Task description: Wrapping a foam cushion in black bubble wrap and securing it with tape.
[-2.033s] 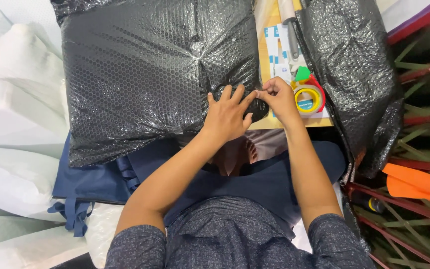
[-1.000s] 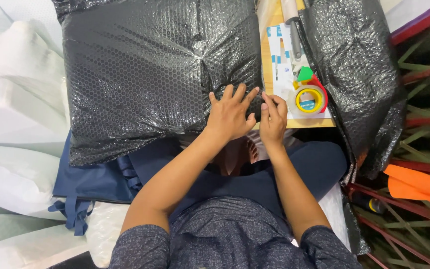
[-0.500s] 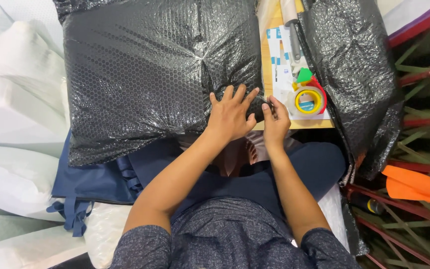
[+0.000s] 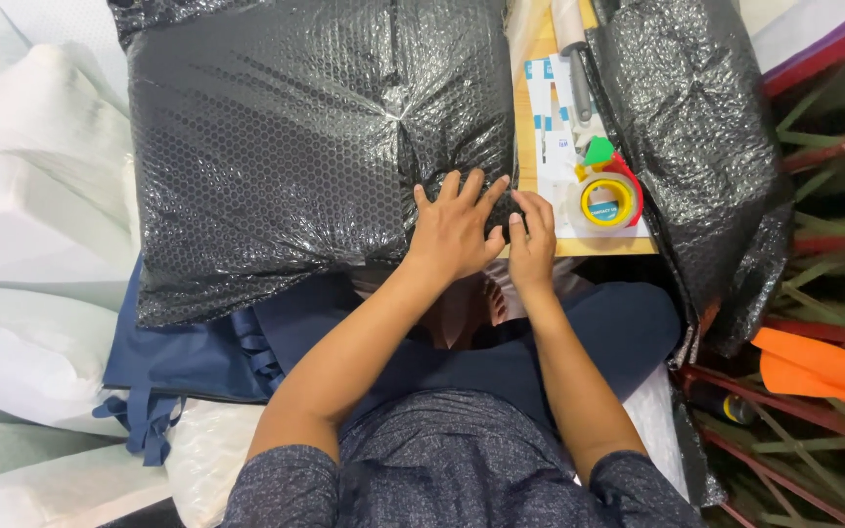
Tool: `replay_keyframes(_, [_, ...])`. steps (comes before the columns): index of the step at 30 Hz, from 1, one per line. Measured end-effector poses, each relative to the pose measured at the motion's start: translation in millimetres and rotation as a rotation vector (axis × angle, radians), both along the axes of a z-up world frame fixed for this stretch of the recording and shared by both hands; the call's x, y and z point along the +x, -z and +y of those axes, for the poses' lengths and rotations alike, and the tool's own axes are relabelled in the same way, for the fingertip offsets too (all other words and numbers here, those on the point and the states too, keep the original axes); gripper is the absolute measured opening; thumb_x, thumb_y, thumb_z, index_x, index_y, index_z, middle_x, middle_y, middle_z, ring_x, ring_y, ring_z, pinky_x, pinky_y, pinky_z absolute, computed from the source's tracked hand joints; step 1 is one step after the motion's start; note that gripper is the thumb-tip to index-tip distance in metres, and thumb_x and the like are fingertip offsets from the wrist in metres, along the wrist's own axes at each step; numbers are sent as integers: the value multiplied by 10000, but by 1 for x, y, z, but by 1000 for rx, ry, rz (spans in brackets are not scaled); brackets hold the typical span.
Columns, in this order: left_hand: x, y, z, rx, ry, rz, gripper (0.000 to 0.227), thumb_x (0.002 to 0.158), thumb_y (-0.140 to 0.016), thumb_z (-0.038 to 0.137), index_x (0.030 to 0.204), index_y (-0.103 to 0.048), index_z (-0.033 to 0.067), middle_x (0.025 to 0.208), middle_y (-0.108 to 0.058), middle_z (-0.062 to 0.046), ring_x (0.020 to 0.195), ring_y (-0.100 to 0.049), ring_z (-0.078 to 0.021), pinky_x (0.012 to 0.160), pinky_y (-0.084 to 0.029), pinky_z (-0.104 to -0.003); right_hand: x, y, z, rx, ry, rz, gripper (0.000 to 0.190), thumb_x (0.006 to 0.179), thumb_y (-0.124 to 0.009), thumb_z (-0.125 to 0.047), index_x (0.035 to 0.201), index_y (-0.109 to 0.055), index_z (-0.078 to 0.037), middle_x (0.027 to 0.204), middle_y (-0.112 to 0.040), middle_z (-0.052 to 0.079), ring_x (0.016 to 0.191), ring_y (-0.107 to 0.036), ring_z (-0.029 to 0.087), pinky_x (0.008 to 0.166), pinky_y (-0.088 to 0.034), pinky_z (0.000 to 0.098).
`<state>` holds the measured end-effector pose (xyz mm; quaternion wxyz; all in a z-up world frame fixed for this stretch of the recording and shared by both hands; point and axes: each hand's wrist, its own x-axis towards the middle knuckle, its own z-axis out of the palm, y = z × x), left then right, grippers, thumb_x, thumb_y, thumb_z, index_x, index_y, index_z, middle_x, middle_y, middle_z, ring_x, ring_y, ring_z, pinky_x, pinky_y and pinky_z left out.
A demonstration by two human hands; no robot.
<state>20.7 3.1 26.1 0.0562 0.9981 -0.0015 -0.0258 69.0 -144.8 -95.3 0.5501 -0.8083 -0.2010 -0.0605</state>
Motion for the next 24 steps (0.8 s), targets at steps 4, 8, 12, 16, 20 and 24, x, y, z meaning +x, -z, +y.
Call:
replay_keyframes(4, [1,5,0,5,3,6,730,885,-505,475,1570,-409,242,1438,-451,-99,1322,-418,-344,994,-406,-782,14,0,-10,3,-97,56,322,1051,-559,-195,1319,-656,-45,1312,-568,133,1285,-555,346,1113,-413,479])
replay_keyframes(8, [-1,2,2,-25,2,4,731,882,-525,482,1570,-403,266,1440,-461,-99,1339,-423,-349,992,-405,-786,-1,-5,-11,-139,8,-158,459,1066,-530,-243,1465,-519,-18,1484,-439,189,1415,-414,391,1194,-307,506])
replay_keyframes(12, [-1,3,6,-64,3,-60,681,889,-597,466,1527,-474,264,1413,-512,-106,1340,-454,-350,976,-424,-783,-10,-1,2,-74,-119,-173,492,1129,-368,-243,1547,-423,10,1535,-428,240,1457,-374,429,1207,-285,538])
replay_keyframes(16, [-4,-1,10,-128,9,-79,644,926,-611,443,1518,-487,224,1401,-544,-114,1366,-454,-348,990,-422,-775,-15,-23,0,-85,-36,-224,539,1125,-345,-277,1586,-360,1,1599,-359,224,1501,-330,392,1238,-259,509])
replay_keyframes(20, [-12,10,14,-193,15,-187,621,939,-654,430,1498,-506,203,1376,-592,-102,1392,-459,-335,1011,-410,-767,-13,-15,-4,-144,-219,-315,615,1082,-434,-310,1582,-343,37,1624,-335,262,1505,-318,443,1239,-214,550])
replay_keyframes(24, [-32,-1,38,-507,93,-302,462,1023,-600,344,1440,-568,147,1405,-587,-138,1435,-436,-400,1062,-376,-764,-14,-10,-8,-275,-229,-387,850,972,-704,-481,1602,-369,-18,1649,-291,275,1518,-294,456,1222,-195,569])
